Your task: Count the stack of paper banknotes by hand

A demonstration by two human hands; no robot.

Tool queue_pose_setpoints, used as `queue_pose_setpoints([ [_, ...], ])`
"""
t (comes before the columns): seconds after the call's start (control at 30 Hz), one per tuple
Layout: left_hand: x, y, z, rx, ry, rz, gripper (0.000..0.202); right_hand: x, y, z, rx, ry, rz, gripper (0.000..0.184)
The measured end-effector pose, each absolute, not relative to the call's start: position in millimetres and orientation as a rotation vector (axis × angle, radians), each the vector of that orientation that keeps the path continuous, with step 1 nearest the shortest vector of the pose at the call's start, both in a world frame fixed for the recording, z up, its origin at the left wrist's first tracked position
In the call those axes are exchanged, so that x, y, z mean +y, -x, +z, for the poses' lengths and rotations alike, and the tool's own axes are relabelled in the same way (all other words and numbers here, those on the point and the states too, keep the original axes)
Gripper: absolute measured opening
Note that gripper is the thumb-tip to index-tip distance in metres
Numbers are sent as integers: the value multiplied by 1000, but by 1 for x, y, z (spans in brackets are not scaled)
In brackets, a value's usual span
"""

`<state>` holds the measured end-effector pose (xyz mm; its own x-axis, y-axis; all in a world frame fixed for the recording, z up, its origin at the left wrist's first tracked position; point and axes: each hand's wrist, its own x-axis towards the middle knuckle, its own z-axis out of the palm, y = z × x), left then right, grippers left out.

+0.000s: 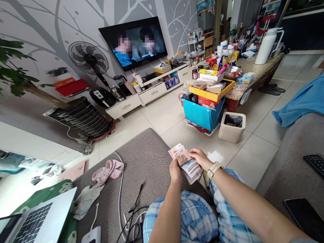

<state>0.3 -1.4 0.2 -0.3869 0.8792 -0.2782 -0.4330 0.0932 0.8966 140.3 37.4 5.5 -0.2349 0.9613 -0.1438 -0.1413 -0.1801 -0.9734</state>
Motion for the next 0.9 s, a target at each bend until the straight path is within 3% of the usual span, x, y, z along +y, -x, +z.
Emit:
queue_pose_setpoints([
  [0.57,-3,-5,8,1189,-422,1512,32,35,-140,13,-1095,1056,1563,24],
  [0.9,-3,-7,12,1209,-450,1534,23,36,-140,9,-1173,1089,1559,34],
])
